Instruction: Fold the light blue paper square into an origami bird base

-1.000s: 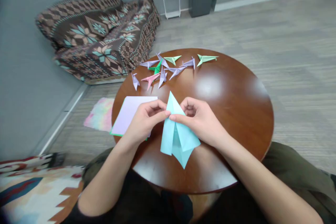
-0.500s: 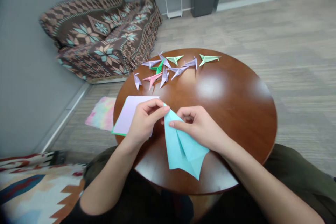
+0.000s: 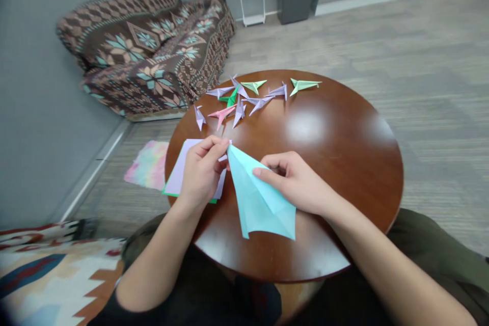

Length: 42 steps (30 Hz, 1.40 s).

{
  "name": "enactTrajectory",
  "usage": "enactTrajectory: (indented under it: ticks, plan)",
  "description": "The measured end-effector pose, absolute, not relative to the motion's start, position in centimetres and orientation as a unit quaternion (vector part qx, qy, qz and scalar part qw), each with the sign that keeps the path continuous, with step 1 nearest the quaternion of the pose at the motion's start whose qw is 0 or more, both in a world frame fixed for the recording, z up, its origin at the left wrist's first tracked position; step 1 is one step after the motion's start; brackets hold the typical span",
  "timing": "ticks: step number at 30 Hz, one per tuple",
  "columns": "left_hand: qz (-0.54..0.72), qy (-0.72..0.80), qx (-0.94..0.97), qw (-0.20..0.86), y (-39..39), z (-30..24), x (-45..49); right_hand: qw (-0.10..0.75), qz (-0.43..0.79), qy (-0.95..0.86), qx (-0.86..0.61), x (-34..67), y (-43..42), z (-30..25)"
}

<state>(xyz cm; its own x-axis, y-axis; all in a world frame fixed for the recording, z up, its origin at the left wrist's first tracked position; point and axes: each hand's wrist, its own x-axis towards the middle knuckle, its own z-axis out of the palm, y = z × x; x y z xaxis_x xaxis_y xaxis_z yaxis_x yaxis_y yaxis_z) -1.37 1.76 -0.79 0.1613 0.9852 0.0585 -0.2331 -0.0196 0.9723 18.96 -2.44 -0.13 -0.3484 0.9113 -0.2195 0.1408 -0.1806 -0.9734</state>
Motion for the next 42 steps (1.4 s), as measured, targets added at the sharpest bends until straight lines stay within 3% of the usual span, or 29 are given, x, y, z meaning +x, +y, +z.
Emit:
enactTrajectory:
  ticks: [9, 17, 22, 27, 35, 39, 42]
  plan:
    - [0.316, 0.351, 0.531, 0.704, 1.4, -0.3, -1.4, 0.387, 0.571, -0.520, -0.504, 19.8, -1.9, 0.3]
    - [0.351, 0.364, 0.522, 0.687, 1.6, -0.6, -1.4, 0.402, 0.551, -0.536, -0.498, 19.6, -1.7, -0.1]
    - [0.417, 0.373, 0.454, 0.693, 1.9, -1.1, -1.5, 0.496, 0.430, -0.589, -0.471, 21.1, -2.1, 0.6]
    - [0.427, 0.368, 0.447, 0.694, 1.9, -0.6, -1.6, 0.491, 0.367, -0.607, -0.506, 21.5, -2.4, 1.3]
    - [0.401, 0.364, 0.428, 0.723, 1.6, -0.4, -1.5, 0.465, 0.447, -0.540, -0.540, 20.7, -1.5, -0.3]
    - [0.470, 0.418, 0.423, 0.653, 2.2, -1.0, -1.5, 0.506, 0.259, -0.606, -0.556, 20.7, -2.2, 0.7]
    - [0.499, 0.421, 0.392, 0.648, 2.3, -0.9, -1.3, 0.440, 0.209, -0.694, -0.530, 20.6, -3.1, 1.5]
